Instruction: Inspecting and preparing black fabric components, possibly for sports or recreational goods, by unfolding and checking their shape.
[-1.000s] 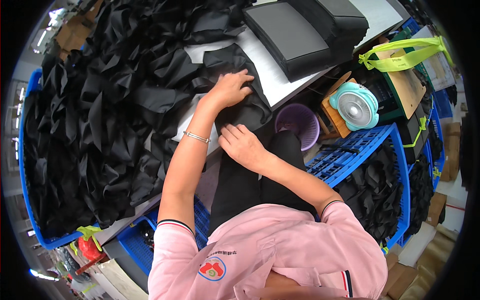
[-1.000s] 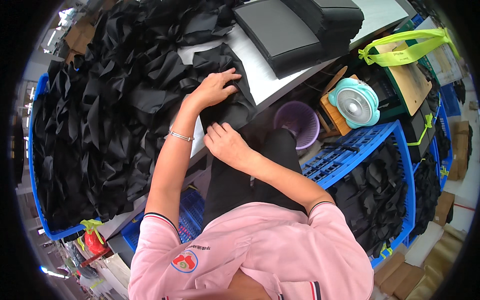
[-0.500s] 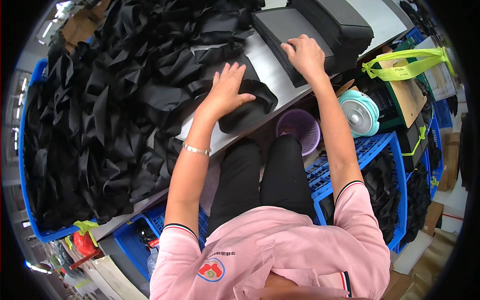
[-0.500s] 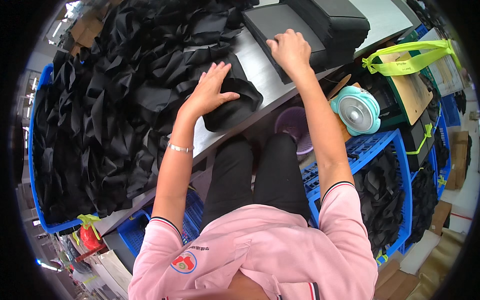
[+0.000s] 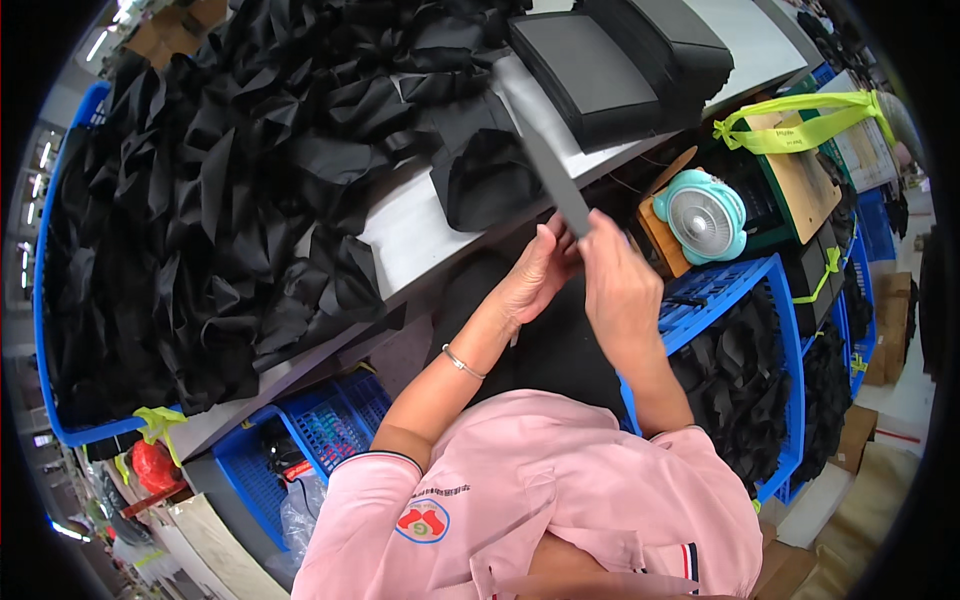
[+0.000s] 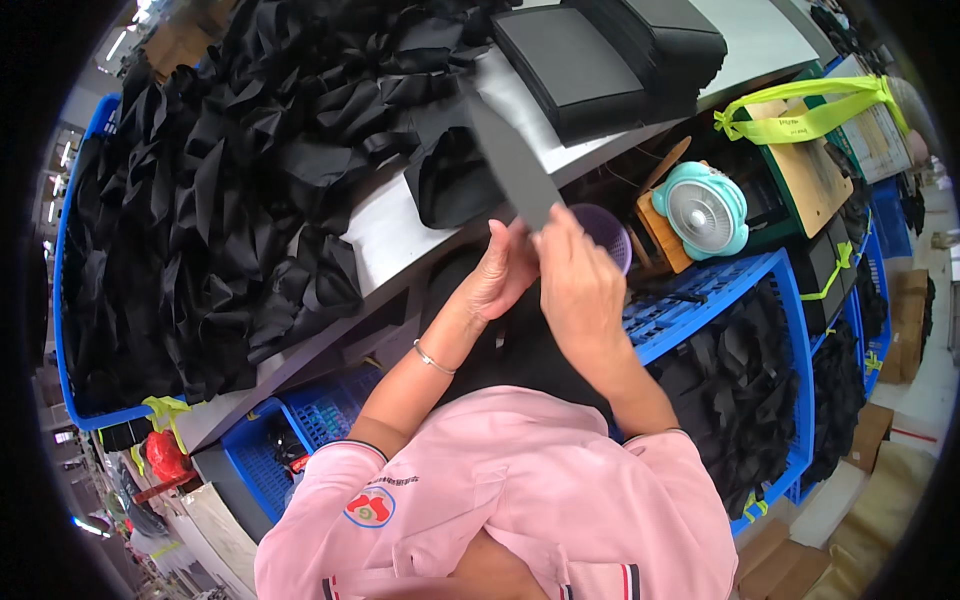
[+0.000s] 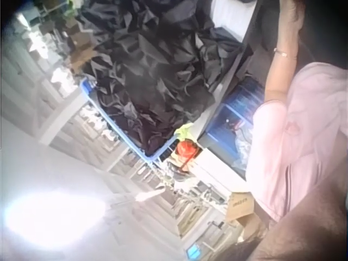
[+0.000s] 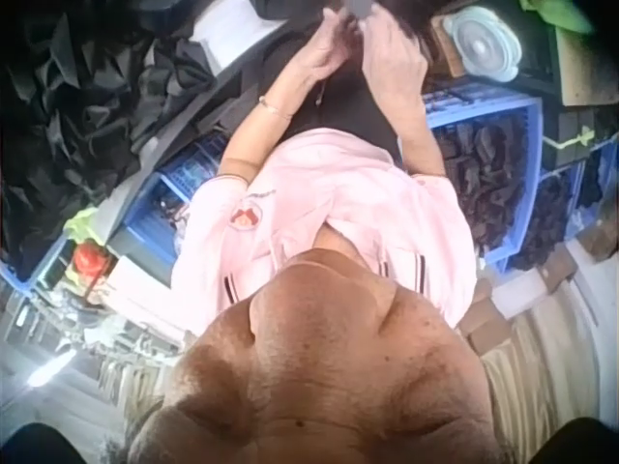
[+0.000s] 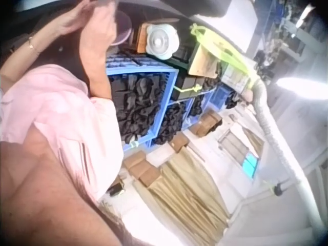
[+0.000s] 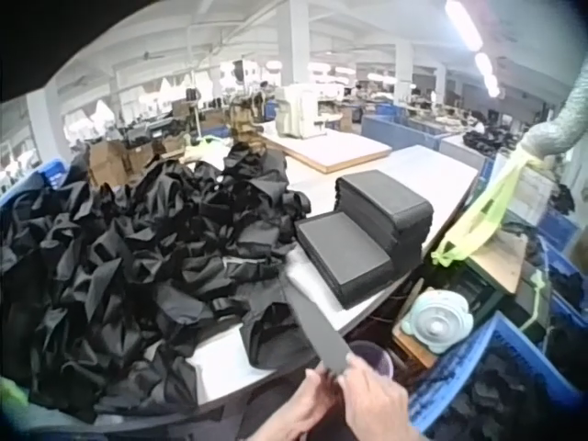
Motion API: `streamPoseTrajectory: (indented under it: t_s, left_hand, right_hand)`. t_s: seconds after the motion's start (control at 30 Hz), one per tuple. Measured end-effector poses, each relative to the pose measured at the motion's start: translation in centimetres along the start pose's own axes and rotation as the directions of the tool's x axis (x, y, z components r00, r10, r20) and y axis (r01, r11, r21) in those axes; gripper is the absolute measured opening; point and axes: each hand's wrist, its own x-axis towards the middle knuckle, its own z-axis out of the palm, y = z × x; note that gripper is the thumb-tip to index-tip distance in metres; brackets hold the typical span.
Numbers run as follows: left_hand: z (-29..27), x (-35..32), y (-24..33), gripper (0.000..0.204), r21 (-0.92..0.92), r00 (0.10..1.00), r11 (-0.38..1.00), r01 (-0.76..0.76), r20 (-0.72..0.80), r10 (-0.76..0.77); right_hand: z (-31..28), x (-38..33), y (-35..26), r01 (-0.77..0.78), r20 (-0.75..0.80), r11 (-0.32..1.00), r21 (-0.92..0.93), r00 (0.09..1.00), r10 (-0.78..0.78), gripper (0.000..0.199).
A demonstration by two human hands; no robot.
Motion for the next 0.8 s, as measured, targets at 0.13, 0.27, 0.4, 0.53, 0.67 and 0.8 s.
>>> streamPoseTrajectory:
  t_s: [0.13, 0.27, 0.4, 0.53, 0.67, 0.8]
  left_hand:
    - [-0.5, -2.2, -2.2, 0.103, -0.11, 0.998, 0.993, 0.036, 0.045, -0.031]
    - [0.3, -4.0, -2.1, 0.073, -0.281, 0.999, 0.96, 0.004, 0.05, 0.01]
    - [1.1, -5.2, -0.7, 0.039, -0.16, 0.979, 0.987, -0.029, -0.205, -0.004]
    - [1.8, -5.8, 0.0, 0.037, -0.015, 0.972, 0.999, -0.031, -0.233, 0.027]
    - [1.5, -6.1, 0.6, 0.046, 0.709, 0.875, 0.696, -0.116, -0.259, 0.41]
    - [-2.0, -5.3, 3.5, 0.031, 0.978, 0.544, -0.115, 0.172, 0.003, 0.839]
  right_hand:
    - [-0.9, -4.7, -1.9, -0.155, 0.102, 0.887, 0.434, 0.987, 0.123, 0.011]
    - [-1.5, -7.6, -1.8, -0.504, 0.331, 0.706, 0.497, 0.863, 0.383, 0.009]
    - [-0.4, -8.2, -2.2, -0.441, 0.205, 0.816, 0.374, 0.897, 0.391, 0.018]
    - [1.1, -8.1, -2.2, -0.298, 0.06, 0.894, 0.335, 0.954, 0.295, 0.046]
    - [2.1, -8.2, -0.4, -0.575, 0.463, 0.338, 0.745, 0.81, 0.359, 0.048]
    - [3.0, -7.5, 1.5, -0.481, 0.374, 0.562, 0.673, 0.877, 0.301, 0.046]
